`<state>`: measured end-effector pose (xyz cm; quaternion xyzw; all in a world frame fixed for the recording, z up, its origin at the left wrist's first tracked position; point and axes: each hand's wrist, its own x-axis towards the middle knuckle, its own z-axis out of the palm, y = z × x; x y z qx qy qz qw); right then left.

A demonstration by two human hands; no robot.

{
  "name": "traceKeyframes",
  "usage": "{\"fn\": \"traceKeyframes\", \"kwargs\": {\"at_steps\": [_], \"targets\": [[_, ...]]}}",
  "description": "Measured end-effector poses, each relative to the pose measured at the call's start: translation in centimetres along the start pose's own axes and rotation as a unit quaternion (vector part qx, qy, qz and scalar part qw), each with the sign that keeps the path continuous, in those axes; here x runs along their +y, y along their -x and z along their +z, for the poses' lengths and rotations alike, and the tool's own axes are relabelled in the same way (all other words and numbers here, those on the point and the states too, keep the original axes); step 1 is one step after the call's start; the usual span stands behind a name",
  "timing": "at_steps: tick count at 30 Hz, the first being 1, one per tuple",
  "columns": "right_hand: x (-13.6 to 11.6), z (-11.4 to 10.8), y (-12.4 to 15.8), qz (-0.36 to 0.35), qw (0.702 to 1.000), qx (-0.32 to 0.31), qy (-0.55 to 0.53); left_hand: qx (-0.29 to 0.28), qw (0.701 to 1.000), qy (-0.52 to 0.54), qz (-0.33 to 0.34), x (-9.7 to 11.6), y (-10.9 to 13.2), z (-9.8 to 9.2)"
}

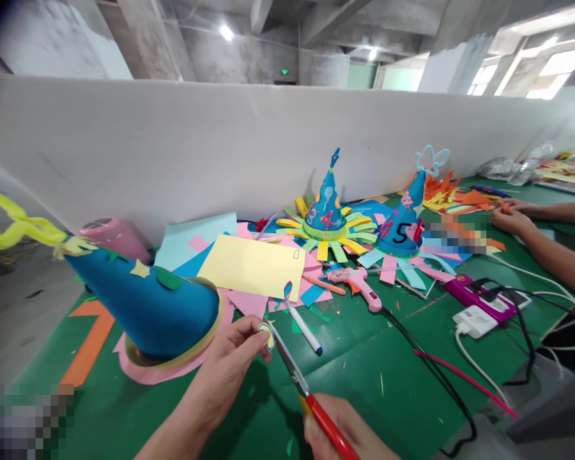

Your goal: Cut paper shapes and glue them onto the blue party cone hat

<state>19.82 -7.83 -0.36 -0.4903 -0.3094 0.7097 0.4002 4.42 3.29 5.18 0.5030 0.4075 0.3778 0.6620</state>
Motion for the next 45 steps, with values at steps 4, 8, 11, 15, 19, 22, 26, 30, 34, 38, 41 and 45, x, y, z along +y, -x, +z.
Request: {"fn": "traceKeyframes", "kwargs": {"at_steps": [4,8,11,15,19,22,26,30,34,38,41,45], "targets": [[0.2,-1.3,-1.5,0.055,0.997,-0.031,-0.039,0.003,1.000,-0.025,-0.009,0.0,0.2,0.3],[0.0,-2.1,-2.1,-0.004,0.998,0.057,-0.026,0.003,0.999,-0.043,-0.017,-0.3,0.3,1.1],[-0.6,-2.4,-1.4,-0.120,0.974,0.178,0.072,0.002,0.999,-0.035,-0.031,-0.5,0.5,1.7],[-1.8,-4.0,-0.9,-0.201,0.913,0.220,0.277,-0.001,0.999,-0.003,-0.048,-0.7,1.5,1.4],[-2.6,-6.1,-1.2,-0.179,0.781,0.272,0.533,0.021,0.996,0.047,-0.079,-1.3,3.0,0.2],[-2.8,-7.5,-1.5,-0.188,0.683,0.286,0.646,0.036,0.992,0.072,-0.099,-2.0,4.1,-0.5],[-3.5,-8.6,-0.9,-0.182,0.606,0.279,0.722,0.043,0.990,0.086,-0.101,-2.9,5.2,-1.0],[-4.4,-6.7,-0.2,-0.251,0.573,0.284,0.727,0.055,0.990,0.093,-0.094,-3.4,5.9,-1.3],[-4.0,-0.6,-1.2,-0.320,0.758,0.151,0.548,0.082,0.988,0.112,-0.063,-3.7,6.3,-1.4],[-3.1,4.8,-3.8,-0.359,0.832,0.058,0.419,0.120,0.977,0.174,-0.040,-3.8,6.4,-1.7],[-3.0,6.3,-5.9,-0.386,0.848,0.038,0.361,0.139,0.970,0.197,-0.020,-3.7,6.2,-2.1],[-3.5,6.0,-8.0,-0.364,0.880,0.005,0.306,0.149,0.981,0.126,-0.011,-3.8,5.5,-2.8]]}}
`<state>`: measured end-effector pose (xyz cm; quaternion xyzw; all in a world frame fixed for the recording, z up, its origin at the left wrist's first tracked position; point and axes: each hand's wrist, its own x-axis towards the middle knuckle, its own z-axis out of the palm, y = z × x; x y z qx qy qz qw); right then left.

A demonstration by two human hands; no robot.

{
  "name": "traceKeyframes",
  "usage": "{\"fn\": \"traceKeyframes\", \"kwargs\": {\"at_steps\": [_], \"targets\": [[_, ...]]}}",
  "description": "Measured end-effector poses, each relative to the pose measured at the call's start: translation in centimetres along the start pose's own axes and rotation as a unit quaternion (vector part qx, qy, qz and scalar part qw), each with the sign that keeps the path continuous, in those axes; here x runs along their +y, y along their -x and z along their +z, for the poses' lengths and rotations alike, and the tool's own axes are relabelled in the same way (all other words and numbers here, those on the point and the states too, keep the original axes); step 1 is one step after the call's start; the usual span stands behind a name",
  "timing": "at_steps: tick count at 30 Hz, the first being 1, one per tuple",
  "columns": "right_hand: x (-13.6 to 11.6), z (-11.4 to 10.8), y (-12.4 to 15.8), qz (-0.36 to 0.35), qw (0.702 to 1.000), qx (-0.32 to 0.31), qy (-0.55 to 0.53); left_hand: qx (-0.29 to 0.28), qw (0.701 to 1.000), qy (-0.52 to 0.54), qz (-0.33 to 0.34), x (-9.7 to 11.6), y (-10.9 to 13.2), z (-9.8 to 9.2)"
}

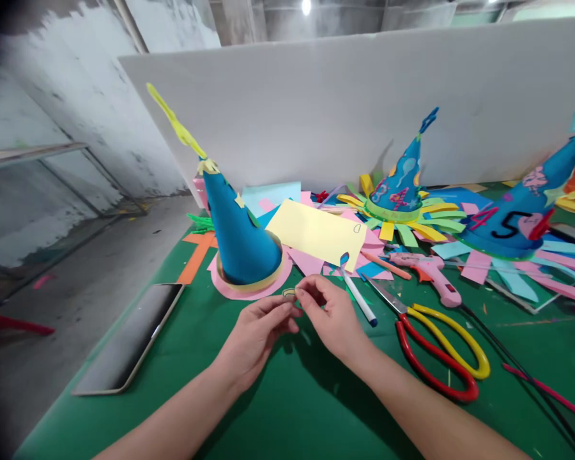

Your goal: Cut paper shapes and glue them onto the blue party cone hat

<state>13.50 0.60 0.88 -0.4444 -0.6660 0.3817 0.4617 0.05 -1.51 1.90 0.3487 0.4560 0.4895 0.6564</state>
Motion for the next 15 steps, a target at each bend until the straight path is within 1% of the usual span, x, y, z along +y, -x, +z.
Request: {"fn": "traceKeyframes", "kwargs": {"at_steps": [2,6,8,10,12,15], "targets": [[0.6,-0.4,-0.5,0.015,1.000,-0.008,-0.001,0.016,0.997,-0.069,0.013,-0.1,-0.5,-0.2],[1.6,-1.0,-0.7,0.027,0.999,-0.020,0.017,0.060,0.979,-0.178,0.075,-0.4,-1.2,-0.8],[1.8,-1.2,-0.6,0.009,0.999,-0.023,0.036,0.053,0.972,-0.209,0.090,-0.7,-1.5,-1.2],[1.7,-1.3,-0.4,-0.019,0.997,-0.033,0.062,0.030,0.967,-0.236,0.093,-1.0,-1.6,-1.5],[1.6,-1.3,-0.4,-0.046,0.994,-0.057,0.084,0.008,0.961,-0.258,0.096,-1.3,-1.6,-1.7],[1.4,-1.3,-0.3,-0.073,0.989,-0.090,0.091,-0.008,0.954,-0.281,0.106,-1.3,-1.6,-1.9]]}}
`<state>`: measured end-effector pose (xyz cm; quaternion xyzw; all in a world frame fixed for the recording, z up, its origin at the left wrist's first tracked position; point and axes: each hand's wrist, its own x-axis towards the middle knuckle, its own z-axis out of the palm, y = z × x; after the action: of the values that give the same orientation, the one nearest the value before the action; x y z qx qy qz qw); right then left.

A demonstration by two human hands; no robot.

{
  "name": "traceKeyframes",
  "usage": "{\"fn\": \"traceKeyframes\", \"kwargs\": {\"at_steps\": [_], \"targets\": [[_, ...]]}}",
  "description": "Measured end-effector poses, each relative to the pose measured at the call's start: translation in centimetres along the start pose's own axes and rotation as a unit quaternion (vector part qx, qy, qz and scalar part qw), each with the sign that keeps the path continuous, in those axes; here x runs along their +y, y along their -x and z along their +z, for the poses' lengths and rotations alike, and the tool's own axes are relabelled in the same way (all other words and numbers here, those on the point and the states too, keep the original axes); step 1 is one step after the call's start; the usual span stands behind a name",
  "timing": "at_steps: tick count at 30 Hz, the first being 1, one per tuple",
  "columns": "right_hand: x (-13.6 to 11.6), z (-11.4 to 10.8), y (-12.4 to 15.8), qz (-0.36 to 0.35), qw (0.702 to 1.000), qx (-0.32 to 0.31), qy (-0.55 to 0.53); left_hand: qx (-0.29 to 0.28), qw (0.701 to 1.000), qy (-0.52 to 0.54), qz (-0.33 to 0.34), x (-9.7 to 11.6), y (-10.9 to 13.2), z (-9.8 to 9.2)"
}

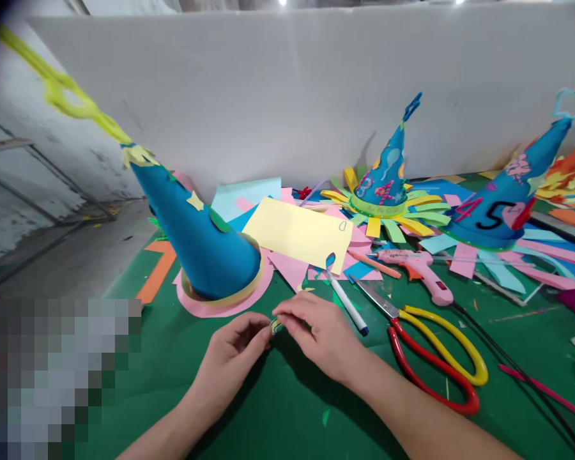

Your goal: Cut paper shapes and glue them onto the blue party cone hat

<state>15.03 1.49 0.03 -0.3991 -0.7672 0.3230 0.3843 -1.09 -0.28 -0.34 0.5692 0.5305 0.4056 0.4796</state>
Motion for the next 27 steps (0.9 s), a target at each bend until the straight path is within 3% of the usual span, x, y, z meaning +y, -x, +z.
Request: {"fn": "traceKeyframes", "kwargs": {"at_steps": [4,9,12,23,27], "targets": [[0.3,0.2,0.1,0.057,0.996,0.010,-0.065,0.000,1.000,-0.019,-0.004,0.2,0.0,-0.1],[0.7,0.5,0.4,0.148,0.972,0.057,-0.175,0.015,0.998,0.040,-0.047,0.3,0.2,-0.2],[0.4,0.8,0.5,0.148,0.974,0.032,-0.170,0.029,0.995,0.076,-0.066,0.3,0.4,-0.2],[-0.2,1.2,0.6,0.132,0.984,-0.021,-0.121,-0.013,0.997,0.065,-0.040,0.4,0.5,-0.3],[-0.3,1.2,0.5,0.137,0.980,0.050,-0.134,-0.008,0.998,0.064,-0.030,0.2,0.5,-0.4]]}}
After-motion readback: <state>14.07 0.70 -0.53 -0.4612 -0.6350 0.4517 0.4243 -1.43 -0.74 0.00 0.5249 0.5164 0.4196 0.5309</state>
